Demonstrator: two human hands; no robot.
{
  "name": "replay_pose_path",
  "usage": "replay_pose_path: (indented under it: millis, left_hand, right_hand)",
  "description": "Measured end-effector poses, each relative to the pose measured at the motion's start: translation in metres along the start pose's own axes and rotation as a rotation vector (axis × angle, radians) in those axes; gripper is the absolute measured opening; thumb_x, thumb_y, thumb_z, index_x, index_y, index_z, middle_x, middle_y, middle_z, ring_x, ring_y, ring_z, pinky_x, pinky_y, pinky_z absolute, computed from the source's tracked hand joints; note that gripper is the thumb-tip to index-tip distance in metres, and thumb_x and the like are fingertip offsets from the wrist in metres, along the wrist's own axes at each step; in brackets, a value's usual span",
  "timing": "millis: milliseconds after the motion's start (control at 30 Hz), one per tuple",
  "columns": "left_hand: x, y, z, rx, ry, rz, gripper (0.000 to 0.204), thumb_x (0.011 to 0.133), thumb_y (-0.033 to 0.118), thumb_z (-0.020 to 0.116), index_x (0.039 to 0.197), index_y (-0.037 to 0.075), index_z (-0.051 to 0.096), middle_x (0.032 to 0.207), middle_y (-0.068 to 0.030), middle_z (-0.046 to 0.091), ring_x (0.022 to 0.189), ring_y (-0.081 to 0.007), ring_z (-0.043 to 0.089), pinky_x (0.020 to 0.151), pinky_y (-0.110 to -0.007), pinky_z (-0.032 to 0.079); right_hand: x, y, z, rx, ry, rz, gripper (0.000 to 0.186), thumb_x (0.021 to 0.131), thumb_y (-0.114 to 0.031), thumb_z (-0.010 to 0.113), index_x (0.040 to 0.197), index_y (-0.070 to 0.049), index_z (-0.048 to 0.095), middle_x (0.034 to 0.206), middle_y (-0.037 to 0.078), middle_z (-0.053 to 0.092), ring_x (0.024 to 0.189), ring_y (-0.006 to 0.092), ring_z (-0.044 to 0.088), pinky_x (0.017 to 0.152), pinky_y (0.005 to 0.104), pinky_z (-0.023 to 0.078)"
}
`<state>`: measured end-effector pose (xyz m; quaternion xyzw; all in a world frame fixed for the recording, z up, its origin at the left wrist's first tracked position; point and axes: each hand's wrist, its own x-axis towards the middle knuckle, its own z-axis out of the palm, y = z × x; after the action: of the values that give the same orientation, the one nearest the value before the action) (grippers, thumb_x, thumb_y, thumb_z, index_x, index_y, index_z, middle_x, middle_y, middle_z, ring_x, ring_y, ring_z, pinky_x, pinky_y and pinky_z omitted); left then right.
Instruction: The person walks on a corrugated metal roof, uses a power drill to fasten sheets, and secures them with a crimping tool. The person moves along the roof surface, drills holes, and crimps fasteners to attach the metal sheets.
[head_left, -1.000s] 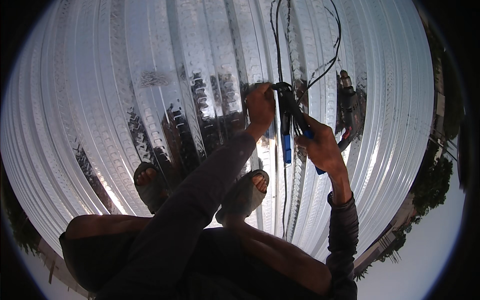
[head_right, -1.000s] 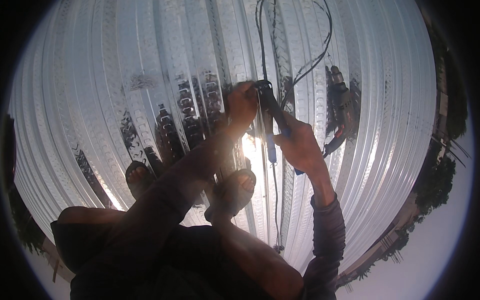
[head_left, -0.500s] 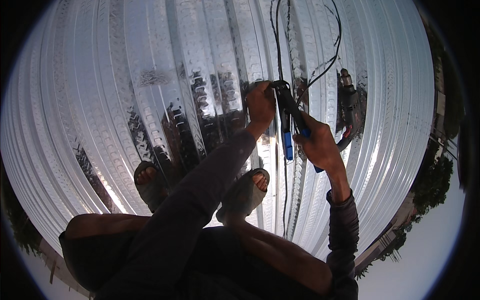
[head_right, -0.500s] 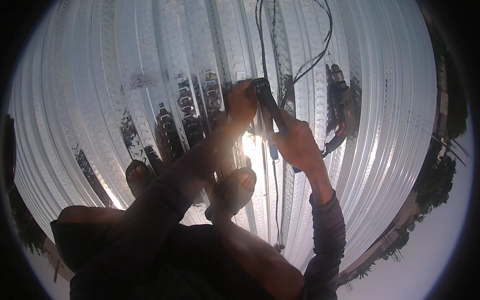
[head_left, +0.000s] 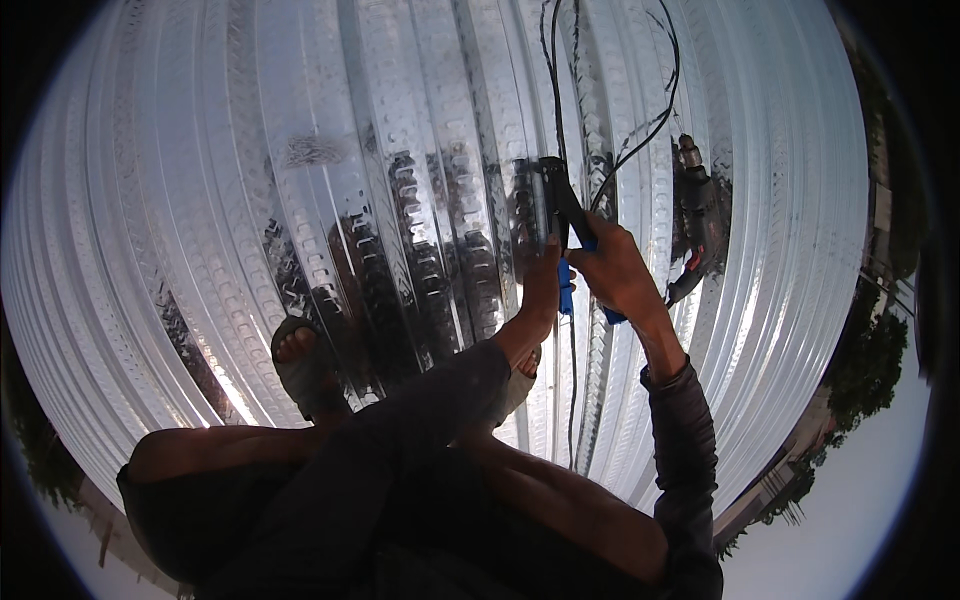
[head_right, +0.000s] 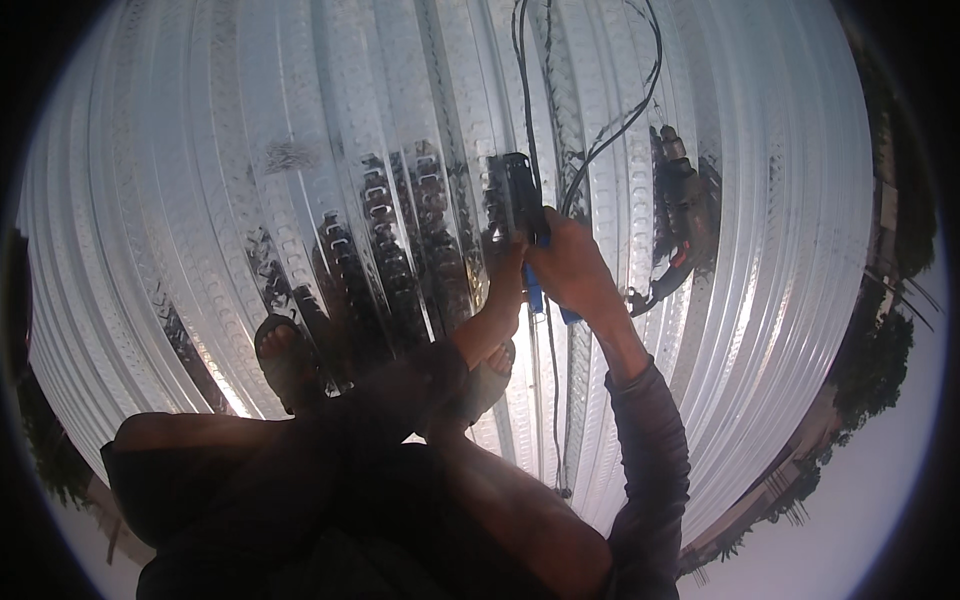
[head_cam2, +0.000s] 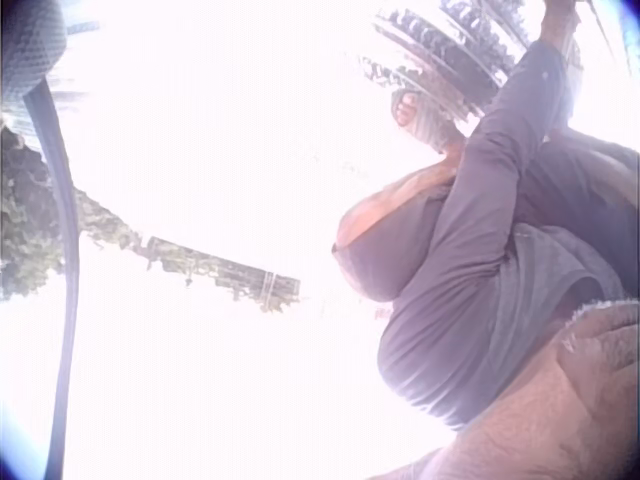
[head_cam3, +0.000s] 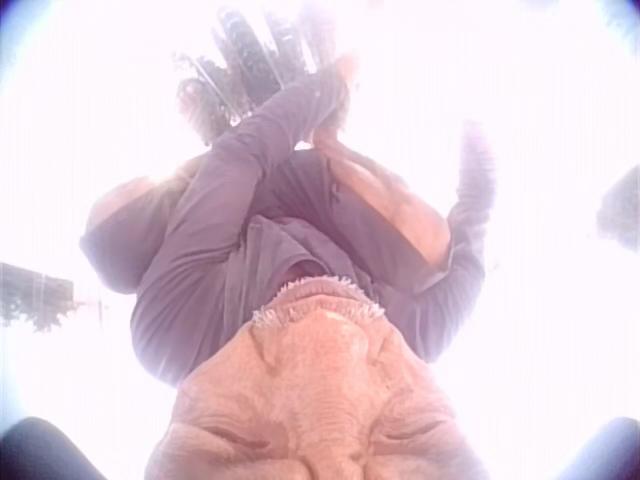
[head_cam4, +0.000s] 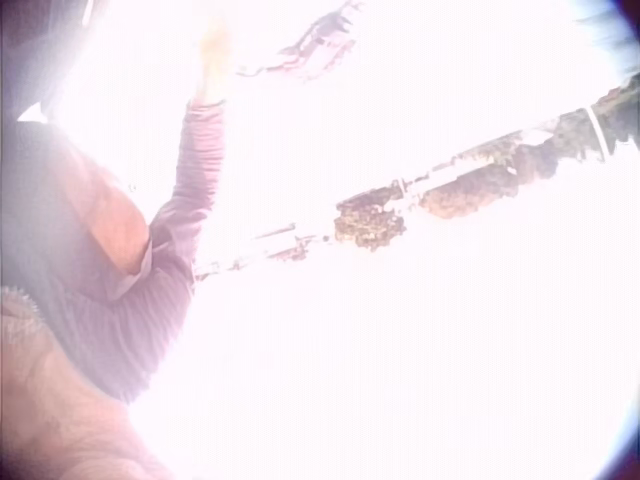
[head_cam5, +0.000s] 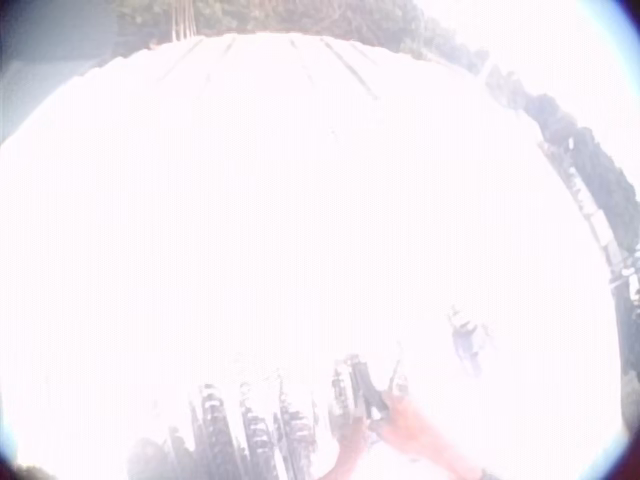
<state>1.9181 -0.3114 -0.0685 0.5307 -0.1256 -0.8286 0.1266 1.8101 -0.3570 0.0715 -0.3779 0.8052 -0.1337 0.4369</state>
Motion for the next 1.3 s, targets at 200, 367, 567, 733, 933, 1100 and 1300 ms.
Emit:
replay_pose_path:
  millis: [200,367,567,733,933,1100,1300]
  left_hand:
    - [-0.015,-0.012,-0.01,-0.125,-0.143,-0.157,0.057,0.099,0.067,0.038,0.118,0.016,0.057,0.097,-0.0018,0.065,0.082,-0.0121,0.065,0.067,-0.033,0.053]
    - [-0.004,-0.027,-0.027,-0.188,-0.272,-0.134,0.067,0.101,0.066,0.032,0.143,0.014,0.042,0.131,-0.0057,0.056,0.119,-0.0159,0.055,0.097,-0.037,0.046]
    - [-0.019,-0.012,-0.032,-0.155,-0.231,-0.108,0.057,0.107,0.051,0.03,0.145,0.01,0.042,0.138,-0.0068,0.054,0.126,-0.0179,0.053,0.102,-0.036,0.044]
    - [-0.012,-0.014,-0.034,-0.159,-0.242,-0.12,0.047,0.107,0.041,0.034,0.141,0.01,0.046,0.132,-0.006,0.058,0.118,-0.0168,0.056,0.098,-0.033,0.047]
    - [-0.012,-0.021,-0.034,-0.292,-0.323,-0.157,0.048,0.106,0.046,0.039,0.137,0.011,0.05,0.128,-0.0004,0.057,0.116,-0.0136,0.054,0.099,-0.031,0.044]
    - [-0.015,-0.018,-0.015,-0.484,-0.278,-0.195,0.038,0.106,0.038,0.037,0.132,0.014,0.051,0.125,-0.0033,0.06,0.113,-0.0146,0.058,0.094,-0.033,0.049]
    - [0.002,-0.026,-0.035,-0.268,-0.302,-0.168,0.031,0.108,0.036,0.034,0.112,0.012,0.053,0.088,-0.0007,0.059,0.073,-0.0145,0.057,0.06,-0.033,0.048]
  right_hand:
    - [-0.012,0.032,0.051,-0.239,0.331,-0.018,0.044,0.082,-0.022,0.072,0.118,0.002,0.063,0.096,0.023,0.069,0.09,0.0395,0.068,0.077,0.0421,0.054]
    - [-0.005,0.029,0.076,-0.066,0.32,0.074,0.06,0.081,-0.038,0.076,0.123,0.001,0.059,0.105,0.026,0.069,0.092,0.04,0.07,0.079,0.0458,0.055]
    - [-0.002,0.033,0.094,0.106,0.38,0.022,0.05,0.086,-0.038,0.072,0.116,0.0,0.06,0.093,0.025,0.071,0.083,0.0407,0.07,0.071,0.0452,0.057]
    - [0.007,0.062,0.097,0.035,0.352,0.065,0.04,0.091,-0.035,0.066,0.112,-0.001,0.06,0.087,0.024,0.069,0.075,0.0422,0.068,0.068,0.0493,0.055]
    - [0.016,0.076,0.12,-0.199,0.443,0.134,0.044,0.091,-0.037,0.065,0.109,0.002,0.057,0.084,0.022,0.068,0.075,0.044,0.068,0.068,0.0504,0.055]
    - [0.007,0.062,0.098,-0.332,0.552,-0.106,0.041,0.086,-0.033,0.067,0.104,0.003,0.061,0.082,0.023,0.069,0.076,0.0449,0.068,0.069,0.0512,0.054]
    - [0.008,0.003,0.022,-0.24,0.089,0.054,0.034,0.08,-0.027,0.07,0.081,0.007,0.066,0.078,0.028,0.067,0.076,0.0453,0.068,0.065,0.051,0.054]
